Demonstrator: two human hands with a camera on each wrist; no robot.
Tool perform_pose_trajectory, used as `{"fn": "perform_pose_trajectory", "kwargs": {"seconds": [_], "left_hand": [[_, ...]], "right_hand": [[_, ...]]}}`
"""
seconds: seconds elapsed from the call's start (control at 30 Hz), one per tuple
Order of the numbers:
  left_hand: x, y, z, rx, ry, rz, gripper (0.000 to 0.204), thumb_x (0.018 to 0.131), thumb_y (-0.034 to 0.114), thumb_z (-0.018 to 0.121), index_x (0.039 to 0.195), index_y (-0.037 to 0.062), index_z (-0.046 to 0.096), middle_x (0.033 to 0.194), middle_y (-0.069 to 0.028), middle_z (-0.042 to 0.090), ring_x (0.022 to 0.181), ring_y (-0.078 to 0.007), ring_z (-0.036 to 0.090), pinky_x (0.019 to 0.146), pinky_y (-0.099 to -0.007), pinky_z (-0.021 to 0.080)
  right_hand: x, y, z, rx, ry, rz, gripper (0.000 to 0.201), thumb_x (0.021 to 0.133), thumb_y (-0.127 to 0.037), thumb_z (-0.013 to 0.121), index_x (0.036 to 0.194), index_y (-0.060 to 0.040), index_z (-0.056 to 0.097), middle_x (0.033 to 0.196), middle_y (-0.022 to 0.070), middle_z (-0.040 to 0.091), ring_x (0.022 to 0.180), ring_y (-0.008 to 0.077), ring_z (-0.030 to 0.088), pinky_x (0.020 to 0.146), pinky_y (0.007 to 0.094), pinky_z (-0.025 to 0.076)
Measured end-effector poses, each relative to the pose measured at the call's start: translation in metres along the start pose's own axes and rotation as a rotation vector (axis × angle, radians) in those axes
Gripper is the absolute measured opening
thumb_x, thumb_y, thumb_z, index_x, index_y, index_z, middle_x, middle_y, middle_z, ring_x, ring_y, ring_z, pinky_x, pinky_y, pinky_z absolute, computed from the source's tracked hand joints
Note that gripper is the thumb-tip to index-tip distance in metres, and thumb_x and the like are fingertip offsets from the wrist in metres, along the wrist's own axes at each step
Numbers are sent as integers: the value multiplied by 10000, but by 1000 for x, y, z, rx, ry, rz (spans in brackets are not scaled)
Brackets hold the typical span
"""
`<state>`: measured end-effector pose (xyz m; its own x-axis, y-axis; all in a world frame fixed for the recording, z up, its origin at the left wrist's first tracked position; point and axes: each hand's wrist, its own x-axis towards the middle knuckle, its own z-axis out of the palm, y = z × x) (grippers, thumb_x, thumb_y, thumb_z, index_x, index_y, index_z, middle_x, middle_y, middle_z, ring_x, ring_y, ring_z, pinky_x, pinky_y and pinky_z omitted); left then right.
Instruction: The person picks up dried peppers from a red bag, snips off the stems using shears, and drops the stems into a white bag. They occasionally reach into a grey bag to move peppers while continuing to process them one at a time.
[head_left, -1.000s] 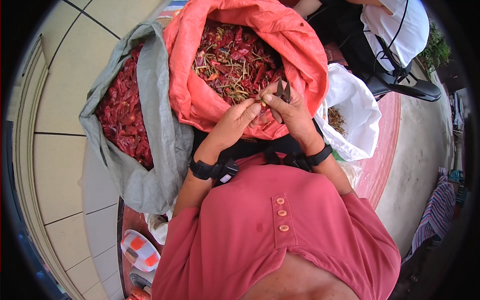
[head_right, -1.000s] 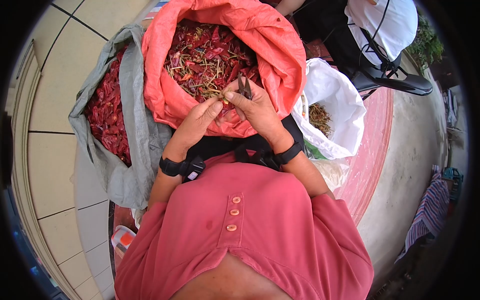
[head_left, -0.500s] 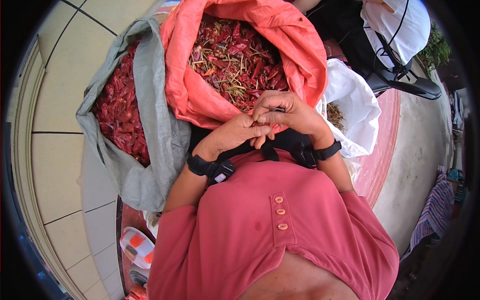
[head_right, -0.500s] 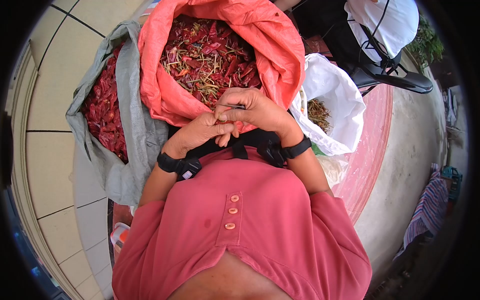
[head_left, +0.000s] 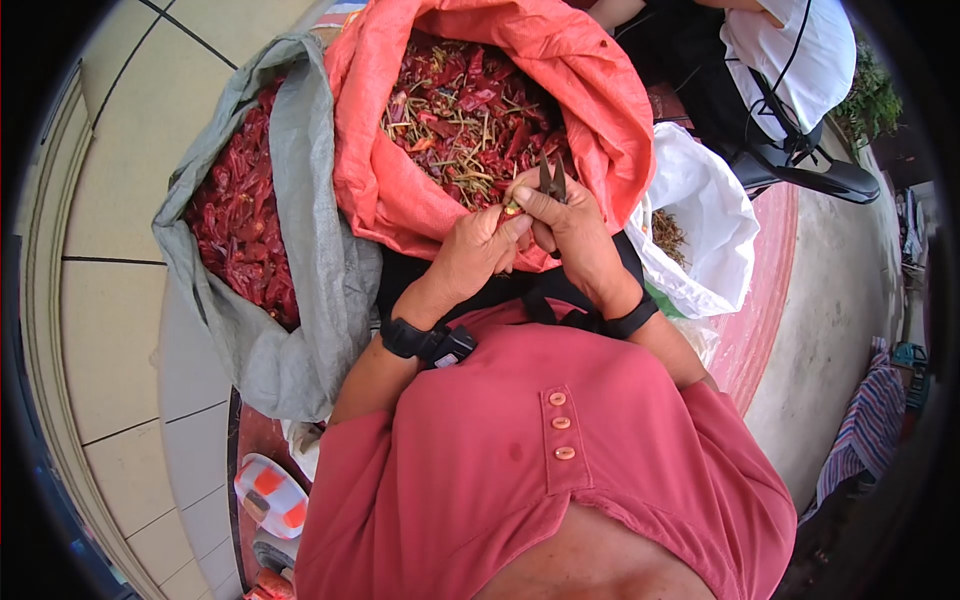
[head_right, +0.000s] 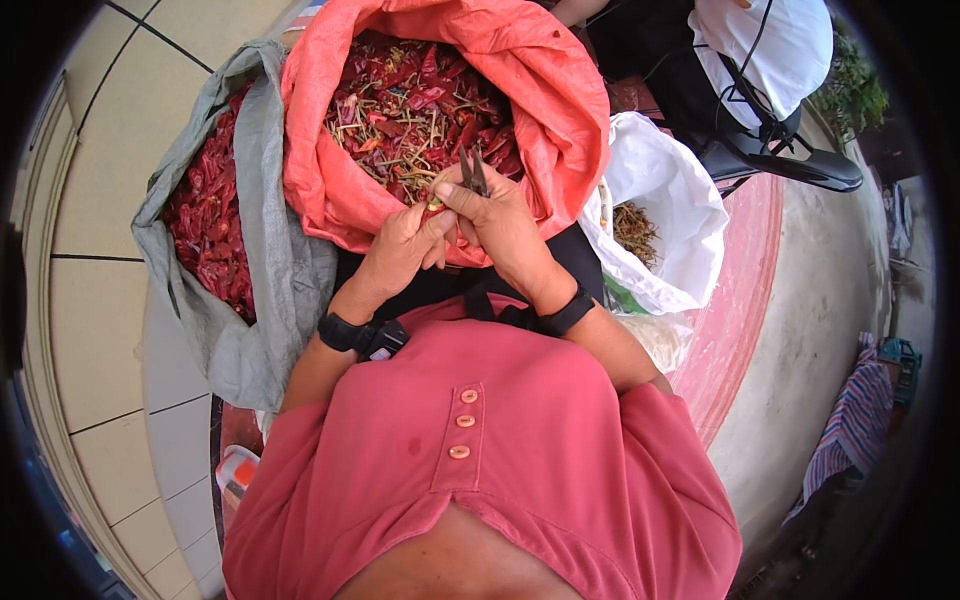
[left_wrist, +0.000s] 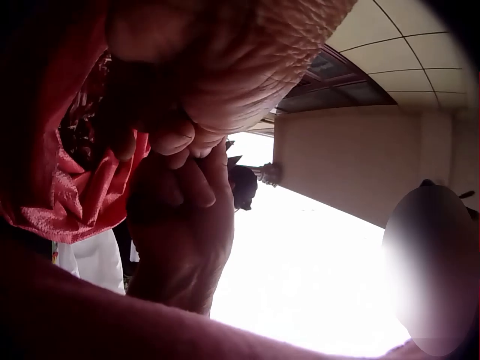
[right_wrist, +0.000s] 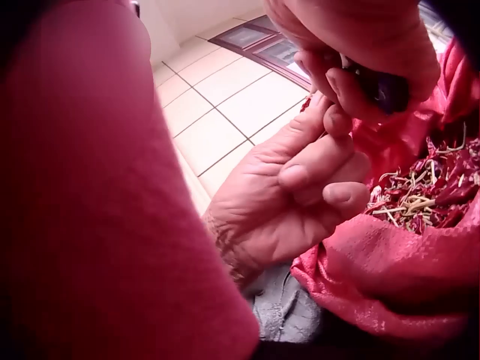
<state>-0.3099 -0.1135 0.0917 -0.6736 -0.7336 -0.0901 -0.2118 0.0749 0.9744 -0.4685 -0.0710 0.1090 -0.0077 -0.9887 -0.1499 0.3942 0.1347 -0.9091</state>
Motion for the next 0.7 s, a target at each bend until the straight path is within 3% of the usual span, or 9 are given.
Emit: {"fn": "perform_pose_trajectory", "kwargs": {"seconds": [0.2, 0.3, 0.33, 0.4, 0.47, 0.5, 0.6, 0.7], "left_hand": [[4, -5, 1, 202, 73, 123, 293, 977, 248, 524, 871, -22, 566, 673, -204, 598, 662, -380, 631, 575, -421, 481], [3, -1, -3, 423, 52, 223, 295, 970, 262, 537, 906, -25, 561, 773, -207, 634, 732, -376, 645, 615, -430, 488], [3, -4, -3, 407, 69, 238, 302, 974, 267, 538, 927, -30, 565, 737, -187, 617, 692, -342, 626, 605, -411, 478], [1, -12, -1, 374, 98, 265, 320, 980, 278, 539, 967, -40, 572, 663, -147, 584, 611, -274, 588, 586, -373, 459], [-1, -12, 2, 337, 70, 246, 314, 977, 272, 545, 993, -40, 575, 689, -150, 601, 626, -263, 601, 607, -360, 470], [-3, -11, 4, 318, 55, 236, 312, 975, 269, 547, 1006, -41, 576, 702, -151, 609, 633, -257, 608, 617, -353, 476], [-13, -4, 3, 274, 94, 133, 294, 971, 262, 550, 1048, -20, 582, 760, -176, 632, 668, -266, 634, 646, -341, 485], [-36, 14, -15, 532, 319, 183, 285, 967, 260, 548, 1106, 14, 584, 821, -191, 643, 727, -275, 657, 665, -349, 487]], "right_hand": [[13, 13, -20, 356, -126, 182, 111, 953, -177, 583, 961, -70, 615, 658, -32, 531, 437, 28, 372, 412, 193, 286], [20, 26, -31, 608, -157, 402, 113, 967, -174, 563, 946, -77, 619, 673, -41, 526, 435, 12, 356, 407, 188, 283], [21, 29, -33, 698, -163, 490, 116, 971, -172, 557, 940, -80, 619, 679, -44, 526, 435, 8, 352, 405, 187, 283], [20, 29, -34, 757, -222, 435, 105, 983, -171, 538, 986, -82, 594, 702, -47, 520, 444, 4, 345, 410, 182, 285], [22, 21, -34, 902, -250, 418, 103, 984, -172, 537, 1014, -83, 579, 705, -49, 510, 447, 4, 337, 412, 182, 282], [22, 19, -36, 996, -248, 386, 113, 975, -185, 556, 1035, -89, 565, 701, -54, 497, 459, 18, 343, 412, 189, 280], [18, 3, -50, 567, 31, -47, 134, 961, -201, 584, 1039, -92, 569, 687, -57, 480, 476, 27, 344, 422, 194, 278], [2, -25, -75, 1, 476, -414, 128, 952, -157, 592, 1059, -87, 588, 774, -22, 584, 515, 15, 380, 445, 178, 275]]}}
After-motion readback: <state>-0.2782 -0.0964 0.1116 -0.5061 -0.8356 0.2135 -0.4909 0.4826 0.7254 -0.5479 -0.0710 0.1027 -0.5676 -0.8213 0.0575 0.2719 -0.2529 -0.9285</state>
